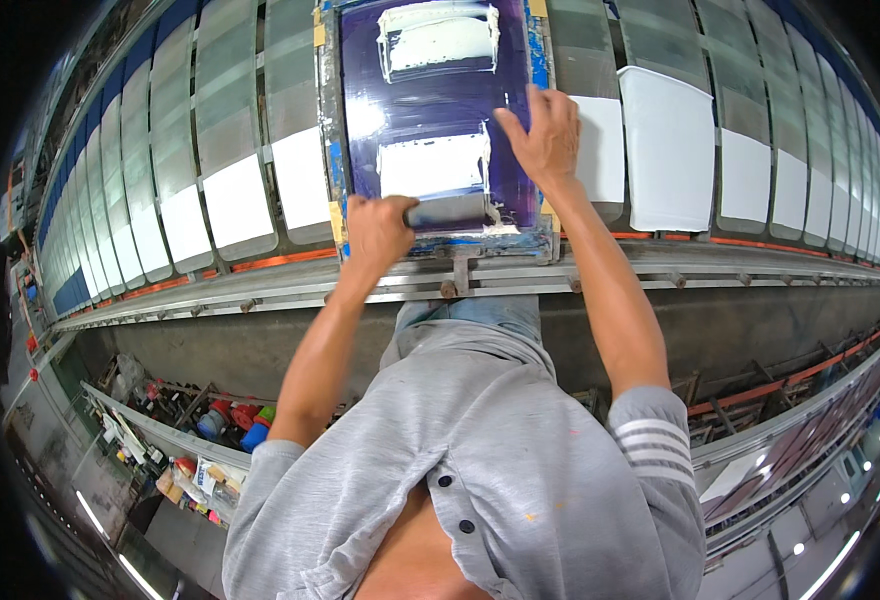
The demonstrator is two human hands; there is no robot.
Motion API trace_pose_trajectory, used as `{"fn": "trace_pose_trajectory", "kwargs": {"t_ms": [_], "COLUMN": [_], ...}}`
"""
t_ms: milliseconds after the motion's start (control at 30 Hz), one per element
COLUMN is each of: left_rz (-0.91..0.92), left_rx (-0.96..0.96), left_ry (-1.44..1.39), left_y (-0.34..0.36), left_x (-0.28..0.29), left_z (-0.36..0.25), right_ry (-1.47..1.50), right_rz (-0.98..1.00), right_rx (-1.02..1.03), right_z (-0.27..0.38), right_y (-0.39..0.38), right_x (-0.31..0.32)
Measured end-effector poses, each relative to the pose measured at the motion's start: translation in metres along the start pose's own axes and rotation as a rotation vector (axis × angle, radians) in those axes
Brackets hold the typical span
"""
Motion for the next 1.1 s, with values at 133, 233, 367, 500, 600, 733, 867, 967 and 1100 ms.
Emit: {"fn": "trace_pose_trajectory", "kwargs": {"t_ms": [133,233,367,500,600,733,867,967,1100], "left_rz": [0.127,0.071,-0.02,-0.049,-0.113,0.18,0.165,0.103,0.066], "left_rx": [0.067,-0.004,-0.027,-0.031,-0.059,-0.069,-0.03,-0.007,-0.029], "left_ry": [0.165,0.169,0.107,0.053,0.058,0.029,0.123,0.159,0.105], "left_y": [0.087,0.128,0.079,-0.009,-0.069,-0.033,0.083,0.111,0.059], "left_x": [0.013,0.019,0.009,0.002,-0.008,0.011,0.021,0.021,0.002], "left_z": [0.036,0.032,0.015,-0.011,-0.024,-0.019,0.019,0.025,0.01], "right_ry": [0.138,-0.115,0.073,0.106,0.071,0.039,-0.006,0.038,0.06], "right_rz": [0.607,0.611,0.471,0.483,0.463,0.851,0.829,0.703,0.711], "right_rx": [0.24,0.353,0.346,0.219,0.196,0.074,0.135,0.153,0.105], "right_z": [0.101,0.093,0.097,0.12,0.138,0.134,0.099,0.083,0.09], "right_y": [0.032,0.036,-0.017,-0.094,-0.139,-0.116,-0.005,0.019,-0.039], "right_x": [-0.022,-0.06,-0.055,-0.023,-0.002,-0.012,-0.056,-0.072,-0.058]}}
Point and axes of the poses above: each hand's wrist, its own y-axis towards the middle knuckle, its own x-axis out of the back of the hand, z = x × y, the point moved 10 cm from there along y, towards the middle knuckle, and after that the axes turned 6 degrees about y, right-handed, at the moved point
